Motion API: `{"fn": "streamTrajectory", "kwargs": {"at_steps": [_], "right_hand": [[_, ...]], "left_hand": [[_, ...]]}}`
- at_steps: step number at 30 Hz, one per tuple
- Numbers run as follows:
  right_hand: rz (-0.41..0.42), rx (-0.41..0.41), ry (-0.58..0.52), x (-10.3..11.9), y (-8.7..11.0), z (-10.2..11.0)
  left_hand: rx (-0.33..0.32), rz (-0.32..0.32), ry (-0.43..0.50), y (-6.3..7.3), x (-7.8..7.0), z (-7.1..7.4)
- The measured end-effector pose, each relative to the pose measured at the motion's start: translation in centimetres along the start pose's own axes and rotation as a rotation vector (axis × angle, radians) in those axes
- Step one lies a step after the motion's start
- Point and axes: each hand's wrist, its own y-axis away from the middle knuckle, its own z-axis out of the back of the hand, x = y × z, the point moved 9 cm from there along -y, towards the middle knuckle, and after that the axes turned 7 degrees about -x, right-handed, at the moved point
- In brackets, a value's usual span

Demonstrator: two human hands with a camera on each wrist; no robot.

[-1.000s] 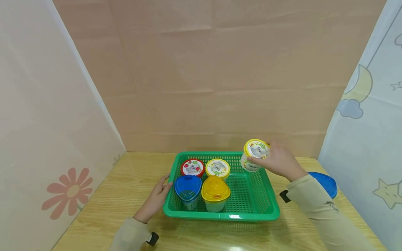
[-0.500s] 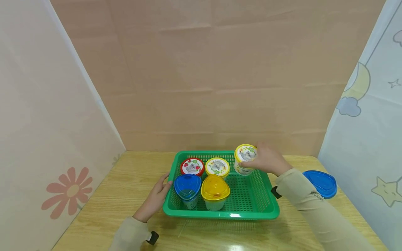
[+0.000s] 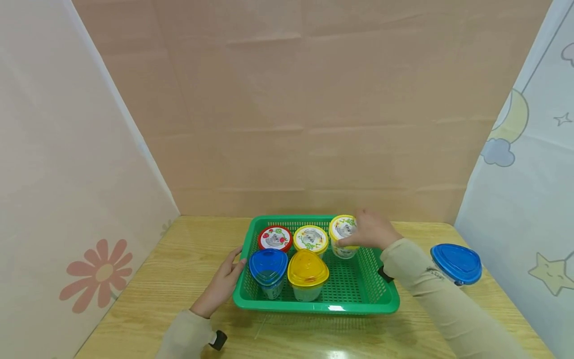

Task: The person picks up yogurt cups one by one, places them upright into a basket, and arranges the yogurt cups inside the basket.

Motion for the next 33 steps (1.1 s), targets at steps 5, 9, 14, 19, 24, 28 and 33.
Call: {"fn": "streamTrajectory", "kwargs": {"at_steps": [5, 9, 14, 19, 24, 28, 33], "right_hand": [[-0.023, 0.057, 0.036, -0.3, -0.3, -1.0], [-0.034, 0.081, 0.053, -0.4, -0.5, -1.5], [-0.032, 0.092, 0.058, -0.2, -0.6, -1.6], [-0.010, 0.106, 0.079, 0.2, -0.7, -1.8], [-0.002, 0.133, 0.110, 0.3, -0.7, -2.2], [-0.013, 0.140, 0.122, 0.2, -0.7, -2.5], [-0.021, 0.140, 0.115, 0.3, -0.8, -2.6]], "left_hand": [[-0.004, 0.004, -0.012, 0.0, 0.3, 0.1], [-0.019, 0.022, -0.024, -0.1, 0.6, 0.2], [-0.018, 0.026, -0.018, -0.2, 0.8, 0.2], [-0.012, 0.017, -0.018, -0.2, 0.8, 0.1], [-0.008, 0.015, -0.021, -0.2, 0.8, 0.1], [0.000, 0.007, -0.021, -0.3, 0.6, 0.0], [0.002, 0.010, -0.016, -0.3, 0.5, 0.0]]}}
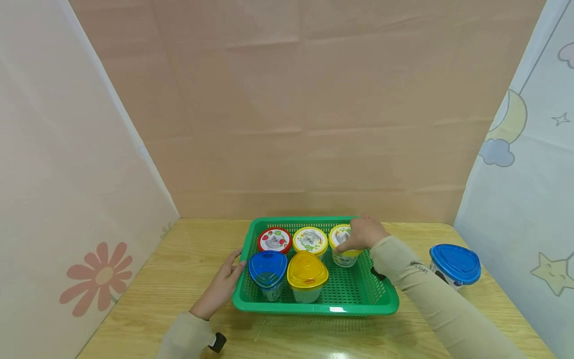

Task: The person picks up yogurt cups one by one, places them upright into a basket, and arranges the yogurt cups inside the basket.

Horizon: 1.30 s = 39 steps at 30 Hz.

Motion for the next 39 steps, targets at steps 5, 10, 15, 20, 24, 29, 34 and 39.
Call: {"fn": "streamTrajectory", "kwargs": {"at_steps": [5, 10, 15, 20, 24, 29, 34, 39], "right_hand": [[-0.005, -0.005, 0.007, -0.03, -0.20, -0.14], [-0.003, -0.004, 0.016, 0.16, -0.15, -0.32], [-0.018, 0.007, 0.003, 0.04, -0.24, -0.59], [-0.031, 0.005, 0.000, -0.19, -0.61, -0.83], [-0.034, 0.010, -0.003, -0.09, -0.58, -0.80], [-0.036, 0.017, 0.005, 0.05, -0.38, -0.65], [-0.027, 0.013, -0.002, 0.03, -0.25, -0.55], [-0.027, 0.012, -0.025, -0.37, -0.12, -0.27]], "left_hand": [[-0.014, 0.015, -0.001, -0.03, 0.05, 0.12], [-0.025, 0.019, -0.011, 0.01, 0.09, 0.16], [-0.025, 0.022, -0.020, 0.06, 0.23, -0.06], [-0.031, 0.025, -0.023, 0.01, 0.27, -0.04], [-0.037, 0.028, -0.024, 0.00, 0.32, 0.03], [-0.035, 0.026, -0.025, 0.05, 0.18, 0.02], [-0.022, 0.018, -0.013, 0.19, -0.07, -0.06], [-0.018, 0.011, -0.011, 0.27, -0.16, -0.07]]}}
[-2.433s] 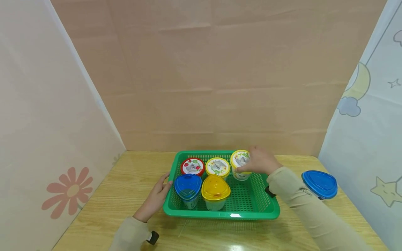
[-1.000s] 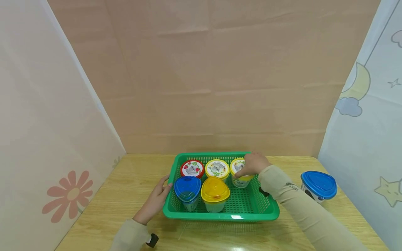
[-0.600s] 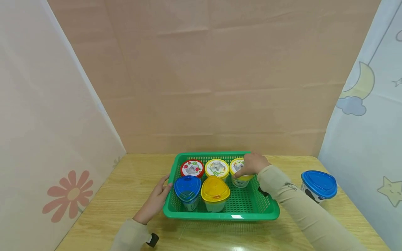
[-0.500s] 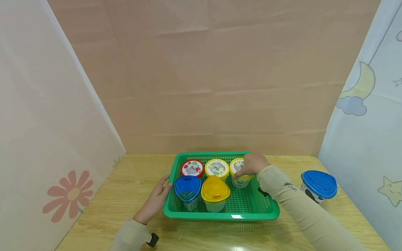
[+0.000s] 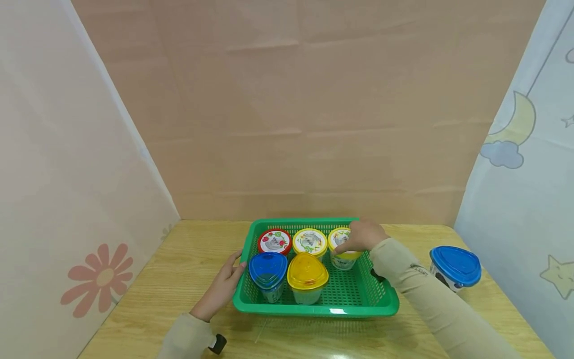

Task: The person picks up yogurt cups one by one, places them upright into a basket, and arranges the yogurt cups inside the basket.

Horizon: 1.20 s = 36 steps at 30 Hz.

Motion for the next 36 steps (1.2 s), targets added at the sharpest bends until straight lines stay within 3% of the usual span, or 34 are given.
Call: {"fn": "streamTrajectory", "kwargs": {"at_steps": [9, 15, 19, 28, 36], "right_hand": [[-0.032, -0.074, -0.137, -1.3, 1.0, 2.5], [-0.049, -0.131, -0.163, -2.1, 2.9, 4.6], [-0.066, -0.215, -0.166, -3.1, 4.5, 5.9], [-0.145, -0.357, -0.191, -7.2, 8.0, 7.2], [-0.253, -0.451, -0.132, -12.2, 11.2, 7.2]], "left_hand": [[-0.021, 0.009, -0.012, 0.0, 0.3, 0.1], [-0.020, 0.008, -0.002, 0.0, 0.2, 0.0], [-0.011, 0.006, 0.010, 0.0, 0.1, 0.0], [-0.007, 0.012, 0.006, 0.0, 0.1, 0.0], [-0.018, 0.013, -0.006, 0.0, 0.1, 0.2]]}}
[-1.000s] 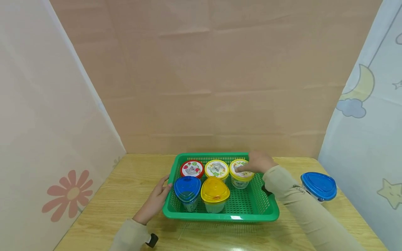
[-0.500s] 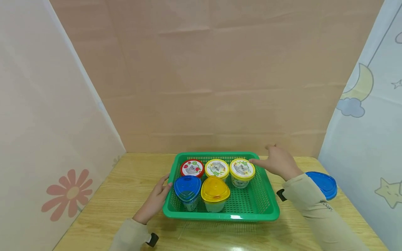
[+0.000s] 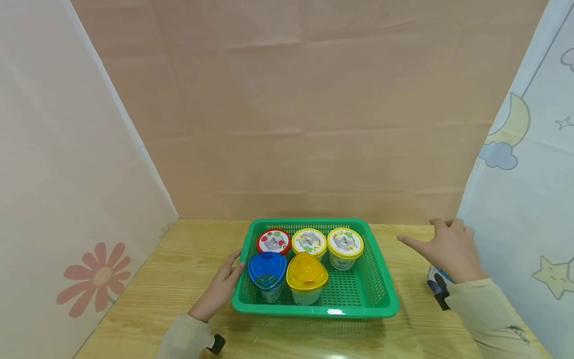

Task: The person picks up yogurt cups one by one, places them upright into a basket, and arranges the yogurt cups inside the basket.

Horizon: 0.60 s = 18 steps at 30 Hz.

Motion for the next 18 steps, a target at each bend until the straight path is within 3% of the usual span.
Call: {"fn": "streamTrajectory", "kwargs": {"at_steps": [4, 10, 18], "right_hand": [[-0.032, 0.019, 0.067, -2.7, 0.5, 0.0], [-0.073, 0.118, 0.139, -6.1, 1.5, -0.2], [-0.135, 0.254, 0.083, -8.9, 2.0, -1.4]], "left_hand": [[-0.009, 0.001, 0.000, 0.0, 0.0, 0.1], [0.020, -0.029, 0.013, 0.2, -0.2, -0.2], [-0.012, -0.008, 0.001, 0.1, 0.0, 0.1]]}}
